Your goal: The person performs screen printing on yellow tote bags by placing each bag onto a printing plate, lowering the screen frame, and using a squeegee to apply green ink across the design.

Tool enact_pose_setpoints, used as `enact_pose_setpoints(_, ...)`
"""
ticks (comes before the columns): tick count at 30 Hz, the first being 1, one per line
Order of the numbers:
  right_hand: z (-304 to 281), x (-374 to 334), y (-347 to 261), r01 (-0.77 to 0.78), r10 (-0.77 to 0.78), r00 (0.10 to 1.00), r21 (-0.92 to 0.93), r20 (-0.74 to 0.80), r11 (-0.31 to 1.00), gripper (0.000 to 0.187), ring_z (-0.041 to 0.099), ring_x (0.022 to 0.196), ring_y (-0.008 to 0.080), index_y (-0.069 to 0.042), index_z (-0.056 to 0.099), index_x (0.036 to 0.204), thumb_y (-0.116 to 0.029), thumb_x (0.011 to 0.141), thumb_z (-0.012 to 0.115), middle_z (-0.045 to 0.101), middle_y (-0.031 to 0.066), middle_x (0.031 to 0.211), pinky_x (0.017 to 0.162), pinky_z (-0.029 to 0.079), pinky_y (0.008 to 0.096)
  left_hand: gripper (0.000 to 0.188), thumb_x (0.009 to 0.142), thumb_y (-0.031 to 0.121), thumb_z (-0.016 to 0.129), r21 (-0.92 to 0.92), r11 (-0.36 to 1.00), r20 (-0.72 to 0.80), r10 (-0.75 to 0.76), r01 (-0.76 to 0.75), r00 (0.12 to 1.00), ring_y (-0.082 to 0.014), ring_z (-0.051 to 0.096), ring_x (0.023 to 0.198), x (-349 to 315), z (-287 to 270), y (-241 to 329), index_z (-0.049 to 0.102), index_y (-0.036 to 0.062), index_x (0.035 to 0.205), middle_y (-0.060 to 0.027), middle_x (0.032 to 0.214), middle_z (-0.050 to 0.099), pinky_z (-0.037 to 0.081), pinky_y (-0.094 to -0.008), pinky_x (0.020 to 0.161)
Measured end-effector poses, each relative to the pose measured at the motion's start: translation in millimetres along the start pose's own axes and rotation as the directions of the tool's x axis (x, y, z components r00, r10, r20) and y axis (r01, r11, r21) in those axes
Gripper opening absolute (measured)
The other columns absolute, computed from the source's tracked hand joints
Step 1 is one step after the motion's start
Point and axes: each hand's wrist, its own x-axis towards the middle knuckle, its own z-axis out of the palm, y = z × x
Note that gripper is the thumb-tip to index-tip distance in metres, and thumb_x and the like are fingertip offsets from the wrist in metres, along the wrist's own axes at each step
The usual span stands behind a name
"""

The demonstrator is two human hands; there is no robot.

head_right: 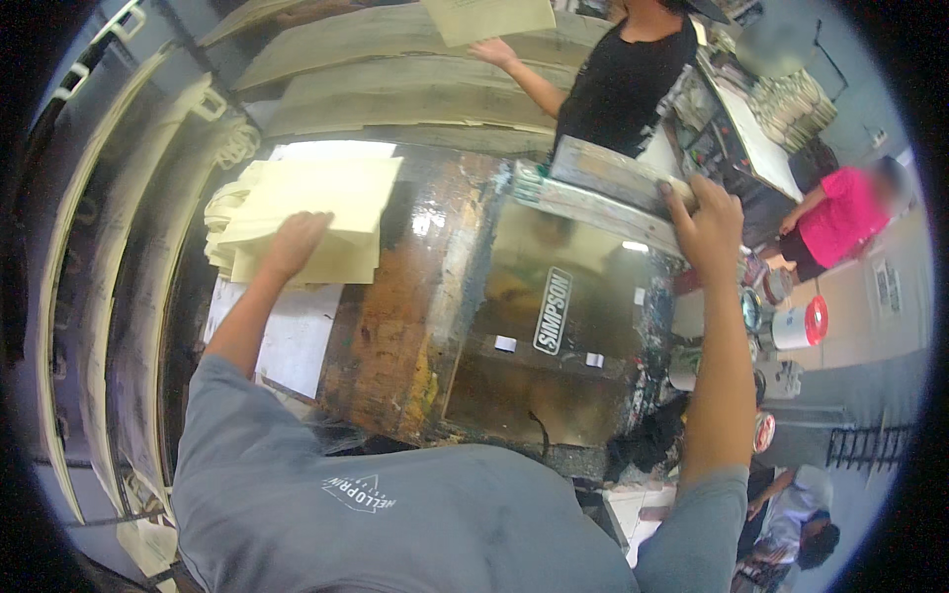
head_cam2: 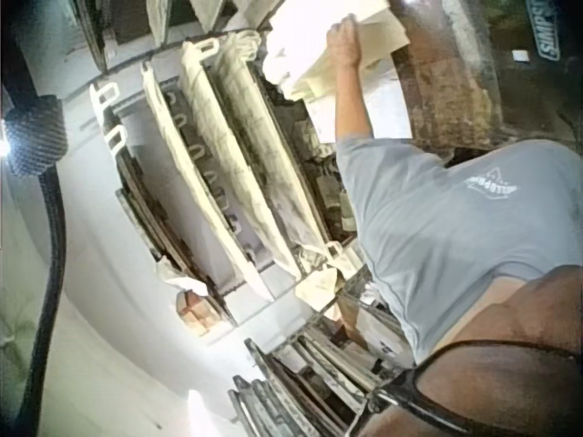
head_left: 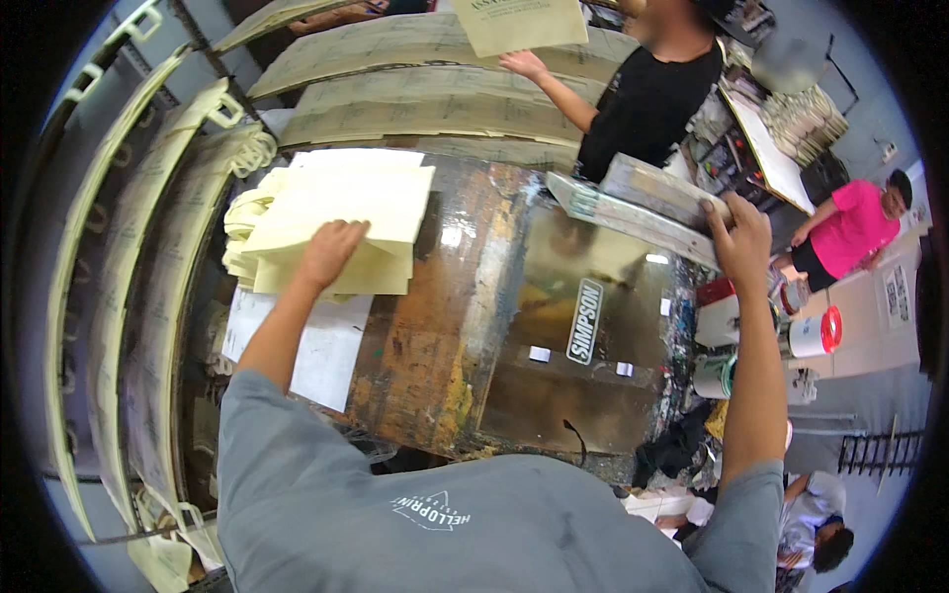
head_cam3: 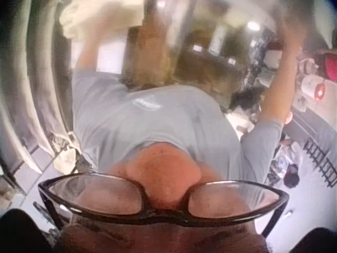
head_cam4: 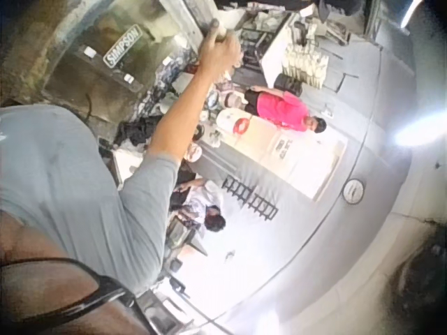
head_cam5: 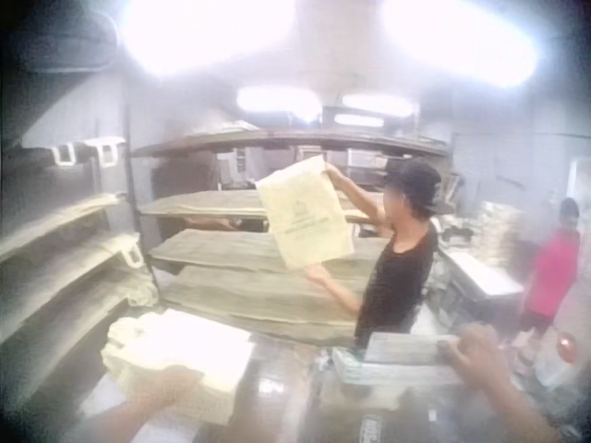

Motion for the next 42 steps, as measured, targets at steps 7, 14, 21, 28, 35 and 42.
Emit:
enact_pose_setpoints(7, 1, 11, 3, -0.021, 0.021, 0.999, 0.000, 0.049, 1.000, 0.061, 0.065, 0.081, 0.0383, -0.002, 0.067, 0.083, -0.061, 0.096, 0.065, 0.068, 0.0178, 0.080, 0.077, 0.042, 0.0471, 0.057, 0.089, 0.004, 0.062, -0.279, 0.947, -0.010, 0.164, -0.160, 0.986, -0.0268, 0.064, 0.105, 67, 88, 247, 0.055, 0.0061, 0.146, -0.0097, 0.127, 0.068, 0.053, -0.0411, 0.092)
enact_pose_setpoints(14, 1, 5, 5, 0.028, -0.027, 0.999, 0.031, -0.026, 0.999, 0.060, 0.064, 0.077, 0.0367, -0.005, 0.063, 0.072, -0.061, 0.093, 0.068, 0.065, 0.0153, 0.071, 0.075, 0.041, 0.0483, 0.056, 0.087, 0.009, 0.064, -0.489, 0.838, -0.041, 0.258, -0.245, 0.965, -0.0280, 0.064, 0.104, 151, 137, 429, 0.056, 0.0058, 0.142, -0.0086, 0.114, 0.066, 0.054, -0.0414, 0.089)
enact_pose_setpoints(21, 8, 13, 0, 0.047, -0.047, 0.999, 0.045, 0.014, 0.998, 0.058, 0.065, 0.074, 0.0356, -0.006, 0.063, 0.075, -0.061, 0.094, 0.067, 0.066, 0.0122, 0.071, 0.075, 0.042, 0.0481, 0.063, 0.095, 0.037, 0.069, -0.587, 0.788, 0.074, 0.278, -0.183, 0.958, -0.0398, 0.060, 0.125, 161, 150, 479, 0.055, 0.0052, 0.147, -0.0188, 0.136, 0.063, 0.048, -0.0507, 0.107)
enact_pose_setpoints(28, 3, 13, 8, 0.004, -0.005, 1.000, 0.042, 0.002, 0.999, 0.056, 0.066, 0.081, 0.0391, -0.002, 0.069, 0.089, -0.058, 0.096, 0.067, 0.069, 0.0191, 0.083, 0.076, 0.043, 0.0460, 0.069, 0.096, 0.048, 0.075, -0.761, 0.312, 0.323, -0.578, 0.569, 0.749, -0.0458, 0.058, 0.131, 97, 80, 348, 0.057, 0.0041, 0.146, -0.0290, 0.146, 0.057, 0.044, -0.0495, 0.114)
enact_pose_setpoints(35, 3, 18, 13, -0.053, 0.049, 0.993, 0.033, 0.108, 0.998, 0.054, 0.066, 0.091, 0.0399, -0.002, 0.071, 0.107, -0.055, 0.098, 0.064, 0.071, 0.0204, 0.095, 0.084, 0.045, 0.0461, 0.095, 0.085, 0.045, 0.084, -0.045, -0.049, 0.188, -0.981, 0.998, -0.039, -0.0460, 0.051, 0.131, -41, 111, 194, 0.041, -0.0056, 0.152, -0.0244, 0.146, 0.048, 0.043, -0.0594, 0.108)
enact_pose_setpoints(42, 7, 0, 11, -0.020, 0.019, 0.998, 0.019, 0.057, 1.000, 0.052, 0.064, 0.087, 0.0406, -0.002, 0.068, 0.096, -0.054, 0.097, 0.066, 0.069, 0.0195, 0.087, 0.081, 0.043, 0.0473, 0.053, 0.088, 0.029, 0.080, -0.437, 0.218, 0.032, -0.966, 0.873, 0.257, -0.0451, 0.065, 0.114, -84, 159, 132, 0.066, 0.0000, 0.129, -0.0277, 0.122, 0.067, 0.052, -0.0514, 0.097)
